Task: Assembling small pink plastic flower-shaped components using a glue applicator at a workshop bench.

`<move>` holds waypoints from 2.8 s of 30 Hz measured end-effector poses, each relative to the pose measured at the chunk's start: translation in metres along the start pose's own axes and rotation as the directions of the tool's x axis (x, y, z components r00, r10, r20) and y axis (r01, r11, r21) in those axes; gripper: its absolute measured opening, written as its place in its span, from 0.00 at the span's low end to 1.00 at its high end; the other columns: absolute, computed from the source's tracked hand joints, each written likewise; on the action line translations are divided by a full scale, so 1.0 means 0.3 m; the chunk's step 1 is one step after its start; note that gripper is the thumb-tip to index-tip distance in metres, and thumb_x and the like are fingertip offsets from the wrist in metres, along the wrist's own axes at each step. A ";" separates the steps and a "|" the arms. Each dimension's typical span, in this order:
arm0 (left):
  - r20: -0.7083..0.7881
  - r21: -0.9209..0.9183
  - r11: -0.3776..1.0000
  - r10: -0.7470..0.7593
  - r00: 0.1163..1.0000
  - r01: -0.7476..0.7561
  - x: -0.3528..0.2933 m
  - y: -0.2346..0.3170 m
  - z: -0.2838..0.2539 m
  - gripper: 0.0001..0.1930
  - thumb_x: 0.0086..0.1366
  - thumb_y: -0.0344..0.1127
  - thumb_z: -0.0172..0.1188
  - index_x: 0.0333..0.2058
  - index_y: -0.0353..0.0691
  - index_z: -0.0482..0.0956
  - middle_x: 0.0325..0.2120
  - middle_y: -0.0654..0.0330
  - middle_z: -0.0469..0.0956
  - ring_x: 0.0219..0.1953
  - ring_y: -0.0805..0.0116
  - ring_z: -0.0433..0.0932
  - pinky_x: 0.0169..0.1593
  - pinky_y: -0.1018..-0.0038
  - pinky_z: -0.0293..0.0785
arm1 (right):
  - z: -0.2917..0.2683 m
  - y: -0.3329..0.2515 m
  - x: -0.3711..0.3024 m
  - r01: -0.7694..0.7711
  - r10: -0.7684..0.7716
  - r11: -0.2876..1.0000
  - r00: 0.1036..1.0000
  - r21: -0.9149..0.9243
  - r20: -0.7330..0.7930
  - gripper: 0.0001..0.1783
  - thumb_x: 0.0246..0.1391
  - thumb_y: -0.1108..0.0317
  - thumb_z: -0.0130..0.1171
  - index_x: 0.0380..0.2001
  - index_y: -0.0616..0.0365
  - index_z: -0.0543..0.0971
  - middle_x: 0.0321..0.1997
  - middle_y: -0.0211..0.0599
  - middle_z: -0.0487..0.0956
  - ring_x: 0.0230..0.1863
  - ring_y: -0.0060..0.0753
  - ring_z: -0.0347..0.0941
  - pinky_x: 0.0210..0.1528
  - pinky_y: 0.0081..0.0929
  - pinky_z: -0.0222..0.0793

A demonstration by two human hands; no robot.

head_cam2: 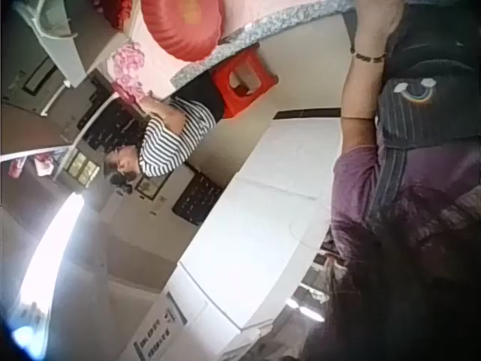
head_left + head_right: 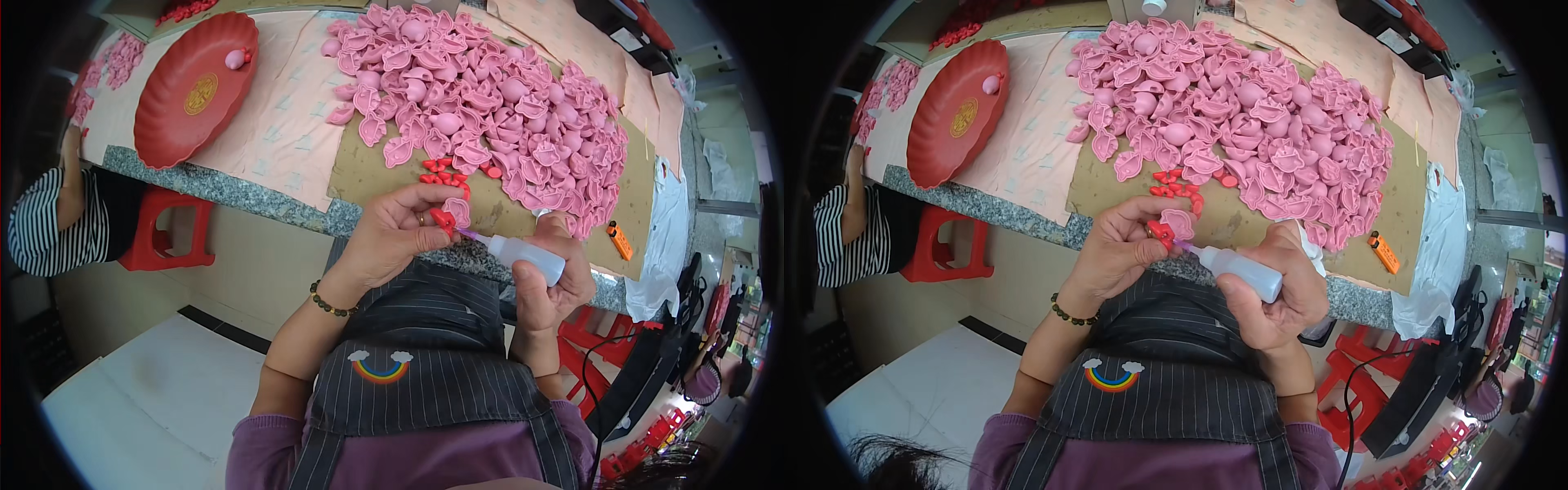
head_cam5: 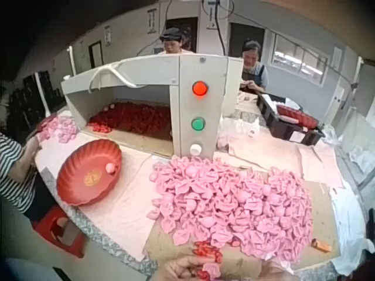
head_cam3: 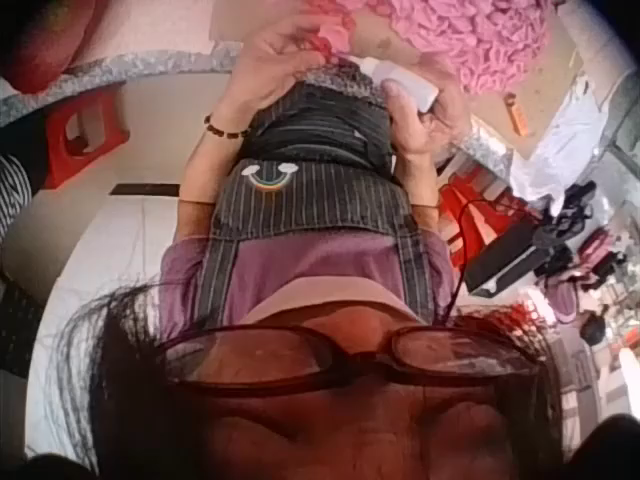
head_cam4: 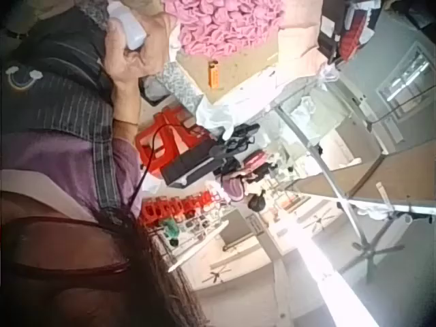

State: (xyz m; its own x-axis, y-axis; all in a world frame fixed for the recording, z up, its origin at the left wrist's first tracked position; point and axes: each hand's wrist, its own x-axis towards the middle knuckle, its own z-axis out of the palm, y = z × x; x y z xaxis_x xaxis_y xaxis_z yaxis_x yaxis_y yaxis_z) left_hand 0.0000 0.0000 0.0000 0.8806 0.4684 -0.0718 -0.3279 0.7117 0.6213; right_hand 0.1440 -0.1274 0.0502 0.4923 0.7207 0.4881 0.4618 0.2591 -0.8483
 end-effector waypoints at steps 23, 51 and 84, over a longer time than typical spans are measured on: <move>-0.039 0.001 1.000 0.007 0.999 -0.007 -0.026 0.004 0.005 0.23 0.56 0.24 0.59 0.51 0.31 0.66 0.43 0.52 0.74 0.37 0.69 0.76 0.43 0.74 0.74 | -0.201 0.006 0.085 -0.364 0.376 0.925 0.918 0.110 -0.126 0.15 0.38 0.84 0.60 0.28 0.61 0.67 0.23 0.41 0.76 0.24 0.28 0.74 0.27 0.21 0.71; -0.046 -0.135 0.981 0.137 0.989 -0.142 0.052 0.024 0.089 0.19 0.57 0.26 0.57 0.48 0.34 0.68 0.44 0.50 0.73 0.47 0.52 0.73 0.54 0.59 0.69 | -0.150 0.075 0.242 -0.403 0.412 0.890 0.911 0.211 0.003 0.15 0.38 0.86 0.58 0.34 0.64 0.78 0.31 0.37 0.78 0.31 0.25 0.73 0.34 0.20 0.69; 0.036 -0.149 0.987 0.072 0.997 -0.066 0.103 0.011 0.070 0.17 0.61 0.24 0.53 0.50 0.32 0.68 0.43 0.53 0.74 0.44 0.65 0.75 0.48 0.69 0.74 | 0.000 0.056 0.132 -0.032 0.032 0.999 0.995 -0.001 0.094 0.16 0.39 0.79 0.64 0.36 0.68 0.77 0.39 0.47 0.79 0.42 0.38 0.76 0.47 0.30 0.69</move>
State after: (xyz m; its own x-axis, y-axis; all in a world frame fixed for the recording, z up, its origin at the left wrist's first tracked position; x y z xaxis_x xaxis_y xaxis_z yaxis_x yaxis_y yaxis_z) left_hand 0.0333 0.0059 0.0163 0.8664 0.4994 0.0017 -0.4328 0.7491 0.5015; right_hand 0.1713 -0.0945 0.0553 0.4355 0.7856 0.4396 0.4467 0.2354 -0.8632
